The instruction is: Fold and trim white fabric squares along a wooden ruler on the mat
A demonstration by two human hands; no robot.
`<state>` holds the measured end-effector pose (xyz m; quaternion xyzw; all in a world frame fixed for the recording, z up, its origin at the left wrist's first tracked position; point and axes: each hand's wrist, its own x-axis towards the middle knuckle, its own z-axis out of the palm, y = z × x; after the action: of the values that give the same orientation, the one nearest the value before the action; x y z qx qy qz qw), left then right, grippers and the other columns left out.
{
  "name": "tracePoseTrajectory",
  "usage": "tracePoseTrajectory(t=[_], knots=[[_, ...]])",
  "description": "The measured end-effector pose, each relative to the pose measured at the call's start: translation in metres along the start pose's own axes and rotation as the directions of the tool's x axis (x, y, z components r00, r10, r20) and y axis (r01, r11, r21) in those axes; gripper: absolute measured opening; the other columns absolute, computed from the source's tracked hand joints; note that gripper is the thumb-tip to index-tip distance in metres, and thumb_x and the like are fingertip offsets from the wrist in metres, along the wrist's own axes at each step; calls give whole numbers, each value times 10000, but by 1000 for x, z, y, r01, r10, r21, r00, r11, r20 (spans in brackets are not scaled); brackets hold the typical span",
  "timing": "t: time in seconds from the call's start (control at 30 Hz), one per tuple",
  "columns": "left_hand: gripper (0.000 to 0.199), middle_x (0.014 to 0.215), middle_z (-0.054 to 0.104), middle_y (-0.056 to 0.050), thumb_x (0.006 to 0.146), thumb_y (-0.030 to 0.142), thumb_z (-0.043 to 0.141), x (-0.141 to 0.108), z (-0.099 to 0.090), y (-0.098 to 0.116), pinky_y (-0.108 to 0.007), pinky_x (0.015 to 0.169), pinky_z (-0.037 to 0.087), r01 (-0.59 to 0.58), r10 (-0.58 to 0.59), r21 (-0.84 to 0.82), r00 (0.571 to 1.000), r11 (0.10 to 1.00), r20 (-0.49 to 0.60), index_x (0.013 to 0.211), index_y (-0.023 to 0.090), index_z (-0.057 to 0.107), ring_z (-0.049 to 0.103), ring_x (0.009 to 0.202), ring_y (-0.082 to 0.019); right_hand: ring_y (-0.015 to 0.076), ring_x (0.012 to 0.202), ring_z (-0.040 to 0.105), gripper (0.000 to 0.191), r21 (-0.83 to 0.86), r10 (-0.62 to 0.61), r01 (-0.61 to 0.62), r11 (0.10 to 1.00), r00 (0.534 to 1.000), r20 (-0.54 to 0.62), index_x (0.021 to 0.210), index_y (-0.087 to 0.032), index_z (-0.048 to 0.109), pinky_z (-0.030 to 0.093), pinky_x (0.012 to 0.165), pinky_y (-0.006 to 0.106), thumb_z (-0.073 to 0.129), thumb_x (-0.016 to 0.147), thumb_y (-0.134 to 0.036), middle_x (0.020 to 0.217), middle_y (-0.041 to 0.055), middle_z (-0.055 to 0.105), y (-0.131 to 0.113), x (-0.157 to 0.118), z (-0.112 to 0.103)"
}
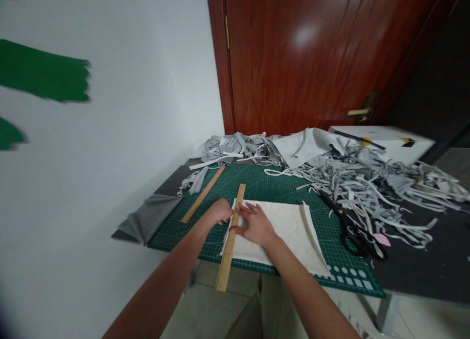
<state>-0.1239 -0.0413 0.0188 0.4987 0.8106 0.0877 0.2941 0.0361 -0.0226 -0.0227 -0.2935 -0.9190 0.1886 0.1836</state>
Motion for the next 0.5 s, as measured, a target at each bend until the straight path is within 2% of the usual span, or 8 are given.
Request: tracePoseTrajectory(t=[0.13,0.3,0.5], knots=[[220,781,714,-148,741,240,599,-6,-2,-2,-222,452,485,-4,3,14,1000,1000,14,837,64,690,661,584,-193,313,1335,322,728,1,3,-3,1000,1000,2,1343,-207,474,204,1087,521,624,738,-583,1418,95,438,0,0,0],[187,803,715,-113,749,220,596,-14,-5,-3,-192,451,462,-7,5,32,999,999,42,844,90,692,650,578,-166,312,1334,324,731,-4,-2,2,1000,1000,-3,1339,-206,479,206,1087,520,619,737,-596,1414,98,443,1,1,1],[175,786,714,-97,757,234,598,-18,-3,-4,-176,448,436,-12,11,52,1000,999,21,818,104,696,651,595,-161,308,1337,321,728,3,7,-7,1000,1000,-6,1342,-226,475,210,1084,517,627,732,-592,1419,93,437,1,0,1]])
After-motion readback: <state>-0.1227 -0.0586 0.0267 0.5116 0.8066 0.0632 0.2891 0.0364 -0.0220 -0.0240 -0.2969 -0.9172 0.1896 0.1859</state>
